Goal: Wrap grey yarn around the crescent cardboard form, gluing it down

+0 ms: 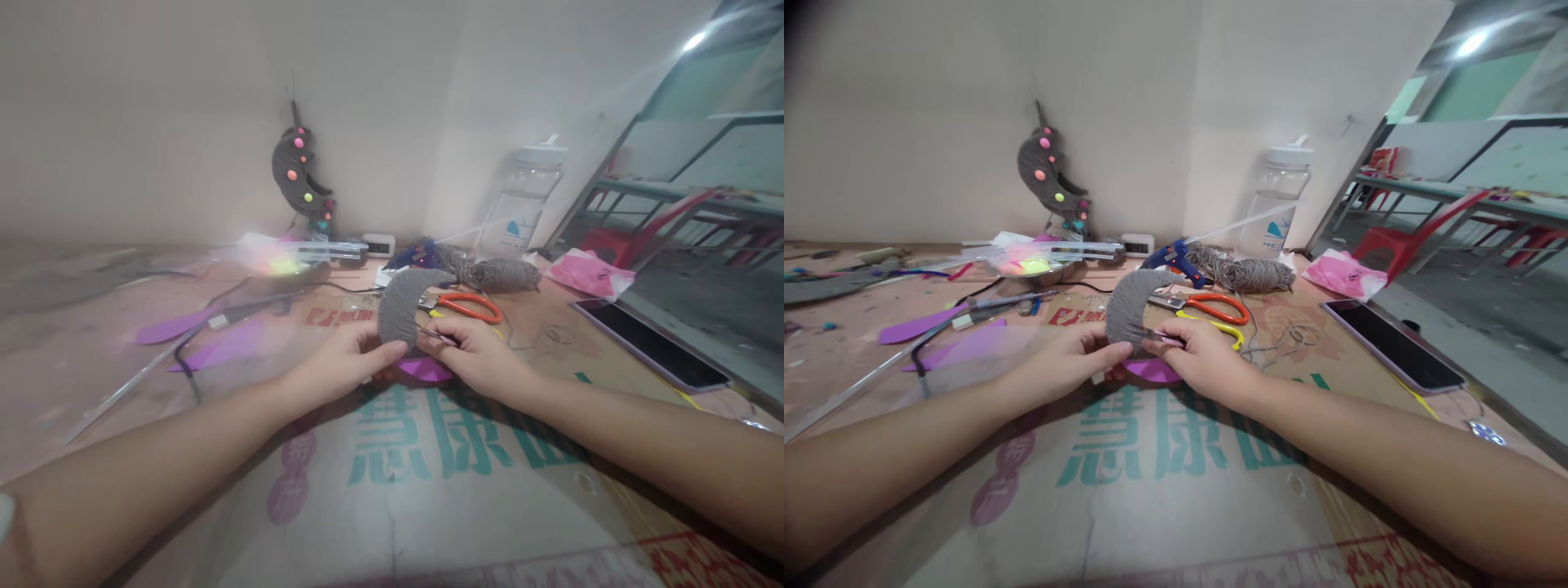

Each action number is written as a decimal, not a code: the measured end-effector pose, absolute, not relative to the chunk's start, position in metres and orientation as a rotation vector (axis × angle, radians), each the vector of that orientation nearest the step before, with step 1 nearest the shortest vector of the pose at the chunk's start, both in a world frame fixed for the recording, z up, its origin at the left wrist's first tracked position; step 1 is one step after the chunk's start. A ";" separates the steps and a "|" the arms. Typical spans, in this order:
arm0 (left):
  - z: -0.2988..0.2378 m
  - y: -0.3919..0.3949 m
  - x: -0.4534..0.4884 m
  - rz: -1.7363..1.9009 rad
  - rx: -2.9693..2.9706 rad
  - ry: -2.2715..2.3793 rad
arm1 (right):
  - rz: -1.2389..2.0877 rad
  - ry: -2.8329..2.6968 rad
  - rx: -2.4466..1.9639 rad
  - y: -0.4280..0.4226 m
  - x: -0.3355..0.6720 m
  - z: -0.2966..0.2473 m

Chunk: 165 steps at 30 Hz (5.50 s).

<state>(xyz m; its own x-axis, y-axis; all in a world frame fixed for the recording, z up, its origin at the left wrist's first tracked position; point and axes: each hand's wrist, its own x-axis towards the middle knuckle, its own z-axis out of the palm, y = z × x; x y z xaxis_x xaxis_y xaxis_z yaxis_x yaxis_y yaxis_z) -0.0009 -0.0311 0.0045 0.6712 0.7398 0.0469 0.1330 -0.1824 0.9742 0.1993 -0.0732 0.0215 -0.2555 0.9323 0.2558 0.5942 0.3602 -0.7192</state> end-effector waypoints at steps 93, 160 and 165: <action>0.007 -0.030 -0.002 0.731 1.467 0.620 | -0.179 -2.287 -1.048 -0.061 0.235 0.010; 0.012 -0.035 -0.001 0.772 1.415 0.683 | -0.308 -2.288 -1.029 -0.063 0.235 0.012; 0.011 -0.034 -0.002 0.755 1.405 0.655 | -0.366 -2.293 -1.005 -0.063 0.235 0.013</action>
